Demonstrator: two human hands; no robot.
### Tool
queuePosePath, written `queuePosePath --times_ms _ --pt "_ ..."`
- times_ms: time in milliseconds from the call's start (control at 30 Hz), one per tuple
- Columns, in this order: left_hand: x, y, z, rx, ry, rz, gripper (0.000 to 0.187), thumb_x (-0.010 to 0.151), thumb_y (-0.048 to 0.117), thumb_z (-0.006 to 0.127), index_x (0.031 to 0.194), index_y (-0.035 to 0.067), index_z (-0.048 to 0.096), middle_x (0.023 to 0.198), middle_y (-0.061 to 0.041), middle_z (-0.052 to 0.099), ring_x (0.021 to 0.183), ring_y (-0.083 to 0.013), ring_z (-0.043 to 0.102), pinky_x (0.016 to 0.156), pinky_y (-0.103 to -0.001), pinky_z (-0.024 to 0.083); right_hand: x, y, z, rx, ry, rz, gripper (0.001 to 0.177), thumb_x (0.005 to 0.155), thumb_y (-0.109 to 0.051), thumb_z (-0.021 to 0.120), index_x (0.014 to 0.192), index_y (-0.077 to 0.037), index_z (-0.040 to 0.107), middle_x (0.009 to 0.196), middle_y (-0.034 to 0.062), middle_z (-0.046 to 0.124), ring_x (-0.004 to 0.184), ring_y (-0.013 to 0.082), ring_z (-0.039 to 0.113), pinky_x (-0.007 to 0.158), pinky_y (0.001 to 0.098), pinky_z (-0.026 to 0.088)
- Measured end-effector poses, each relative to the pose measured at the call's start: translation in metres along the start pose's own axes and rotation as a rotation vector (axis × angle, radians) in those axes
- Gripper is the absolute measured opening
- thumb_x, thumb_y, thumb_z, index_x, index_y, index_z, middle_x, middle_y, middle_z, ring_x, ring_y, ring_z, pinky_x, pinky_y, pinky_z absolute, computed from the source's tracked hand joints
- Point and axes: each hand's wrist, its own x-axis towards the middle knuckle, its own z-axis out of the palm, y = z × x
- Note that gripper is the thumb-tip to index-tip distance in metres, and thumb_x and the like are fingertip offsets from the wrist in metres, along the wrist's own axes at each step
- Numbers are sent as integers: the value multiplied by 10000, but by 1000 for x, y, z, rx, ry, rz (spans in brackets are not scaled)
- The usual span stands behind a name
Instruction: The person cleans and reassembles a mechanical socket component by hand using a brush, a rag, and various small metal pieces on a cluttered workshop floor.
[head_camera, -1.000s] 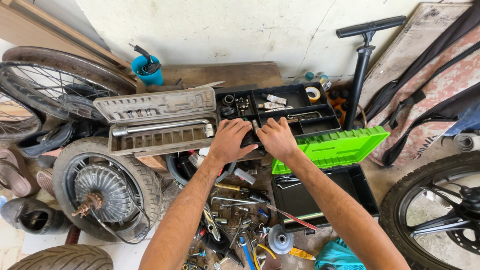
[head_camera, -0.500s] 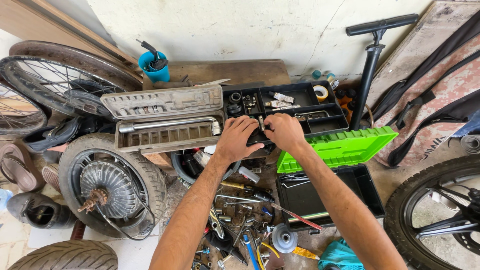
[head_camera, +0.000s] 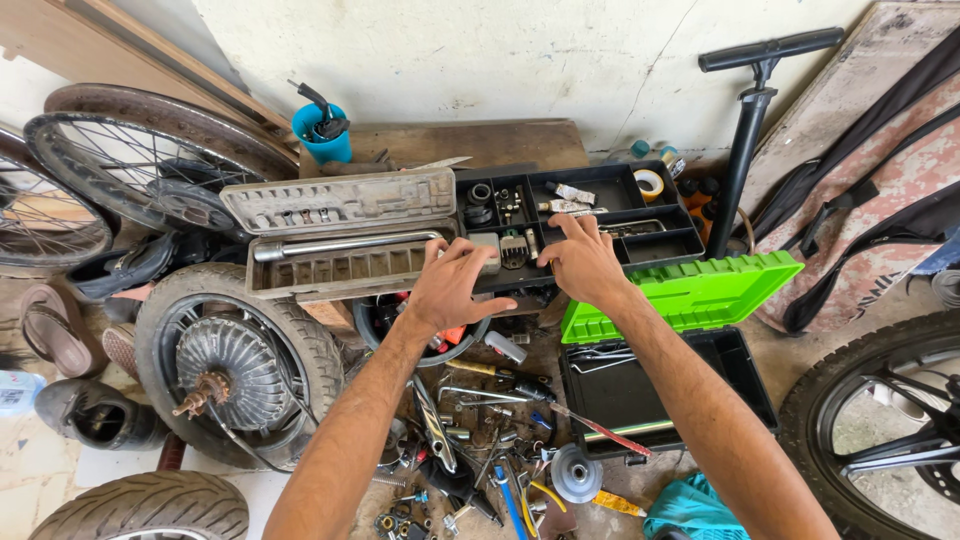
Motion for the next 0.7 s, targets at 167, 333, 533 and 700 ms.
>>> queuePosePath --times_ms 167,333,533,700 --pt "-5 6 -7 31 -30 -2 880 849 760 634 1353 42 569 793 -54 728 1172 -234 542 1037 -516 286 -1 -7 8 -42 -5 37 292 832 -44 662 978 -215 848 1561 74 409 1380 342 356 1060 560 357" --pt "-11 12 -3 92 -139 -42 945 833 762 638 1454 61 513 826 -102 748 1231 -244 529 1092 -548 257 -5 -9 10 -53 -54 76 403 771 -3 663 1062 -226 829 1574 77 398 1389 338 351 1057 553 361" --pt "0 29 -3 95 -268 -137 1005 826 747 612 1519 46 411 686 -100 747 1360 -271 457 1116 -591 220 -11 -13 8 -66 -128 110 515 779 33 637 1197 -236 774 1595 78 373 1402 325 342 1044 553 368" --pt "-1 33 3 160 -258 -132 942 815 748 623 1455 67 502 685 -81 751 1332 -259 453 1072 -604 222 -16 -16 8 -66 -136 117 507 803 24 630 1223 -233 754 1584 79 379 1404 324 341 1052 552 368"
